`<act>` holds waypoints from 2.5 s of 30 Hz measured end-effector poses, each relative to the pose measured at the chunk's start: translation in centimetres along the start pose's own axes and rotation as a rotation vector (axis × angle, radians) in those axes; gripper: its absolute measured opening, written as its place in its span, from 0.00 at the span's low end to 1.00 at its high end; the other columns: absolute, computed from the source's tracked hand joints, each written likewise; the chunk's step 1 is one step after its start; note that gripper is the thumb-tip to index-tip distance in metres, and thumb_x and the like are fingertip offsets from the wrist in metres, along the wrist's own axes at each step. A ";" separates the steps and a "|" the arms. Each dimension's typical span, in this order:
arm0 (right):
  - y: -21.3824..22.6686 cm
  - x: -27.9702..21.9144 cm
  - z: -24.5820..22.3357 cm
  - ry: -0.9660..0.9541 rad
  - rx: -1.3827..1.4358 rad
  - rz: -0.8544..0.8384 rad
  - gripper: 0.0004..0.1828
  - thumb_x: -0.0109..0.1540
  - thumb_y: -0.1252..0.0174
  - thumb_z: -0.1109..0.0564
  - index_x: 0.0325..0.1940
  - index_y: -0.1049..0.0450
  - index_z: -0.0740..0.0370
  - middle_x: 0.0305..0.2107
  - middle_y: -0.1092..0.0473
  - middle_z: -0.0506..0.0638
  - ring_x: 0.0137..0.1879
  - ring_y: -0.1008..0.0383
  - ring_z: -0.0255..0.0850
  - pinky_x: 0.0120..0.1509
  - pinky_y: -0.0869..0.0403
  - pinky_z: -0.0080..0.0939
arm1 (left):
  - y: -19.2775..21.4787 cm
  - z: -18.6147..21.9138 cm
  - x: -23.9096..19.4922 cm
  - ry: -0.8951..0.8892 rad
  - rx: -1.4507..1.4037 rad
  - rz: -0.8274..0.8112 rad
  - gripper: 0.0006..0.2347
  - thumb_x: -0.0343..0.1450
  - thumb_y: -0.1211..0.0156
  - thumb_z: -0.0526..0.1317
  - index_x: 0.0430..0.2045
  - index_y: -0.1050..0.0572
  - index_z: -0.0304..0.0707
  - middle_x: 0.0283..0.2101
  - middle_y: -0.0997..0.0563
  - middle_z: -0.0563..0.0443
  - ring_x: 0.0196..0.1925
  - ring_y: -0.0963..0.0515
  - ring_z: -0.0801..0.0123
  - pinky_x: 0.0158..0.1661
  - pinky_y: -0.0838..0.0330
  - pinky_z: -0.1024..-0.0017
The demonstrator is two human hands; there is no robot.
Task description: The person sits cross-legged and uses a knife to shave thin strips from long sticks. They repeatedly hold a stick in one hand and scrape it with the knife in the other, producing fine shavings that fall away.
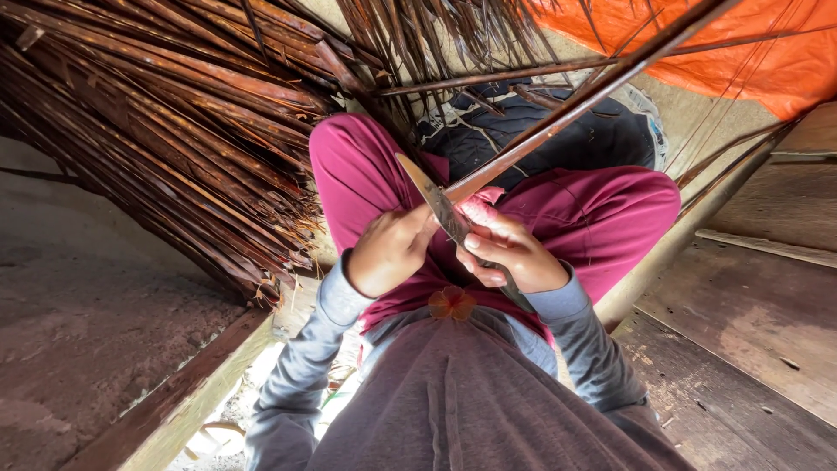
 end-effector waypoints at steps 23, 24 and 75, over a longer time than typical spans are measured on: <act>-0.2 1.0 -0.6 0.075 -0.351 0.227 0.28 0.70 0.53 0.66 0.76 0.46 0.69 0.30 0.30 0.69 0.20 0.35 0.33 0.17 0.31 0.33 | 0.4 1.2 -1.6 0.012 0.126 0.287 0.06 0.76 0.48 0.36 0.35 0.23 0.35 0.26 0.17 0.39 0.30 0.16 0.43 0.27 0.22 0.54; -0.3 1.0 -0.5 0.072 -0.350 0.226 0.28 0.70 0.53 0.66 0.76 0.46 0.69 0.30 0.30 0.69 0.20 0.35 0.33 0.17 0.31 0.33 | 0.3 1.1 -1.7 0.015 0.125 0.288 0.06 0.76 0.48 0.36 0.35 0.23 0.35 0.26 0.17 0.39 0.30 0.16 0.43 0.27 0.22 0.54; 6.1 0.9 -6.2 0.003 -0.344 0.391 0.27 0.67 0.49 0.67 0.72 0.39 0.61 0.29 0.32 0.69 0.19 0.37 0.37 0.16 0.35 0.32 | 0.2 -3.5 -7.6 0.202 -0.251 0.134 0.09 0.78 0.48 0.37 0.38 0.22 0.29 0.35 0.15 0.30 0.44 0.14 0.49 0.47 0.23 0.52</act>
Point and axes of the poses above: each hand's wrist, its own x-axis towards the middle knuckle, its own y-axis out of the back of the hand, z = x × y, the point moved 8 cm from there along x, towards the middle knuckle
